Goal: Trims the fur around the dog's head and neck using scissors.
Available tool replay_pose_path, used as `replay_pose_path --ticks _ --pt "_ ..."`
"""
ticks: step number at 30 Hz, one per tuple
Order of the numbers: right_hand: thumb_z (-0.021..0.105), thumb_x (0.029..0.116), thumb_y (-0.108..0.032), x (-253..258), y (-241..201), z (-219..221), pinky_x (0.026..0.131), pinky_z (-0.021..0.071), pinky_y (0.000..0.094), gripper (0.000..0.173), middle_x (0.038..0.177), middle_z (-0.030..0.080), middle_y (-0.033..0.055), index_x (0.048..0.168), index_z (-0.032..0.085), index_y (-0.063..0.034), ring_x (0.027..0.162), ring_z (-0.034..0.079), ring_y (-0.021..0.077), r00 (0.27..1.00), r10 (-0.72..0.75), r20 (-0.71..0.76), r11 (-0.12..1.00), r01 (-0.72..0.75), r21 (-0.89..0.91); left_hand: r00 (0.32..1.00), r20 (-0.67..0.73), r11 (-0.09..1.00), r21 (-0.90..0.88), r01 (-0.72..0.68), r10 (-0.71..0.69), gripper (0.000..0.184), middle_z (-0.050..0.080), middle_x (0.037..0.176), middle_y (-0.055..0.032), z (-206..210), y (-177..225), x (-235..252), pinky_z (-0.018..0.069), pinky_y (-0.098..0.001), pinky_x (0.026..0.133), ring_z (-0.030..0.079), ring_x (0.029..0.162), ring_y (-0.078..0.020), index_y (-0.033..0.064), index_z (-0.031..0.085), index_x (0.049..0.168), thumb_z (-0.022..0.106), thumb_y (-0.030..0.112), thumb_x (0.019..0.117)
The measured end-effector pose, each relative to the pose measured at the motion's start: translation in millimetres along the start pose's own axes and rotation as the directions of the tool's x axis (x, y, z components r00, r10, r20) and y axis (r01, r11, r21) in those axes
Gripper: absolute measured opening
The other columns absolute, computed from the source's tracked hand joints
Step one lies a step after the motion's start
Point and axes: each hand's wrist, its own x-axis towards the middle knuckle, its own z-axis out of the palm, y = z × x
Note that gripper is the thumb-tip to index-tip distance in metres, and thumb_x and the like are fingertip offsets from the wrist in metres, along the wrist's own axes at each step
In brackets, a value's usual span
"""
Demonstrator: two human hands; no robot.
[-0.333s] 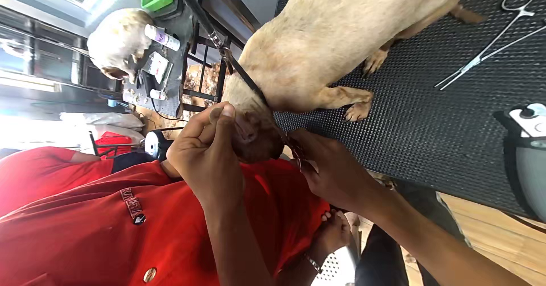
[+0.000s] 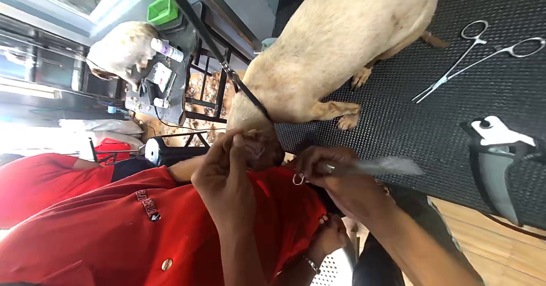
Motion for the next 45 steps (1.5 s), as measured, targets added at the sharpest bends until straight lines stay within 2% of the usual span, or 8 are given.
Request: replay_pose_path --ticks 3,7,17,21,26,36,42,45 --pt "0.07 0.0772 -0.006 -4.4 -3.7 18.3 0.058 0.0526 0.0252 0.019 0.085 0.064 -0.0003 0.095 0.07 -0.0131 0.071 0.06 0.011 0.995 -0.082 -0.049 0.968 0.068 -0.24 0.94 -0.2 0.926 -0.206 -0.317 0.277 0.023 0.074 0.097 -0.0077 -4.5 -49.8 -6.4 0.0621 -0.0291 0.074 0.072 0.082 -0.0138 -0.0023 0.07 0.117 0.053 0.008 0.1055" --pt "0.084 0.0808 -0.04 -3.7 -1.0 57.8 0.072 0.0543 0.0276 0.045 0.093 0.066 -0.0044 0.113 0.069 -0.0135 0.084 0.062 0.0076 0.94 -0.28 -0.196 0.805 0.119 -0.581 0.929 -0.22 0.924 -0.175 -0.339 0.299 0.021 0.076 0.097 -0.008 -0.4 -42.9 -16.2 0.0626 -0.0282 0.073 0.073 0.082 -0.0144 -0.0016 0.071 0.116 0.056 0.005 0.1038" --pt "0.069 0.0928 -0.029 18.1 28.3 112.7 0.076 0.0515 0.0359 0.025 0.085 0.068 0.001 0.104 0.075 -0.0077 0.078 0.062 0.013 0.694 -0.554 -0.459 0.734 0.148 -0.663 0.942 0.194 0.883 0.339 -0.326 0.273 0.023 0.071 0.076 0.001 -20.2 -1.8 10.4 0.0487 -0.0274 0.049 0.059 0.054 -0.0091 0.0154 0.074 0.115 0.055 0.024 0.1068" --pt "0.065 0.0979 -0.016 22.1 30.3 122.5 0.064 0.0539 0.0285 0.014 0.087 0.066 0.0037 0.101 0.074 -0.0056 0.072 0.061 0.0112 0.727 -0.445 -0.522 0.838 0.132 -0.53 0.898 0.419 0.9 0.33 -0.286 0.132 0.026 0.077 0.107 -0.0006 -37.5 1.7 52.7 0.061 -0.035 0.083 0.073 0.091 -0.0096 0.0104 0.071 0.125 0.057 0.02 0.1051" --pt "0.066 0.0992 -0.014 22.0 32.9 119.9 0.075 0.0573 0.0293 0.016 0.095 0.071 0.0067 0.109 0.074 -0.0036 0.083 0.067 0.0112 0.746 -0.324 -0.582 0.925 0.12 -0.361 0.701 0.708 0.863 0.299 -0.406 0.085 0.051 0.064 0.138 -0.0077 -48.1 10.6 78.7 0.0532 -0.0337 0.106 0.063 0.125 -0.0142 0.0068 0.06 0.14 0.07 0.001 0.0902" --pt "0.069 0.0986 -0.016 13.0 31.0 90.6 0.07 0.0594 0.0254 0.013 0.083 0.07 0.0026 0.092 0.073 -0.0053 0.074 0.069 0.0081 0.785 -0.309 -0.537 0.937 0.157 -0.311 0.469 0.851 0.572 0.512 -0.641 -0.236 0.028 0.074 0.092 -0.0038 -8.4 45.4 103.6 0.0567 -0.0405 0.076 0.068 0.081 -0.0161 0.0105 0.074 0.108 0.084 0.007 0.082" --pt "0.058 0.1022 -0.006 21.4 35.4 91.6 0.073 0.0576 0.0227 0.016 0.084 0.073 0.003 0.103 0.073 0.0003 0.077 0.068 0.0064 0.733 -0.271 -0.624 0.96 0.255 -0.118 0.488 0.826 0.473 0.562 -0.679 -0.28 0.008 0.067 0.076 -0.0074 -10.6 47.0 112.3 0.0549 -0.0415 0.06 0.064 0.065 -0.0191 0.0073 0.074 0.091 0.078 0.015 0.0909" --pt "0.05 0.1081 -0.018 9.2 27.9 98.8 0.063 0.0517 0.0226 0.02 0.083 0.069 0.0031 0.116 0.062 -0.0047 0.069 0.063 0.0078 0.724 -0.014 -0.69 0.998 0.047 0.029 0.454 0.86 0.517 0.506 -0.691 -0.235 0.008 0.065 0.072 -0.0057 -17.7 40.6 118.5 0.0517 -0.0409 0.062 0.061 0.064 -0.0172 0.0079 0.073 0.088 0.076 0.014 0.0917"
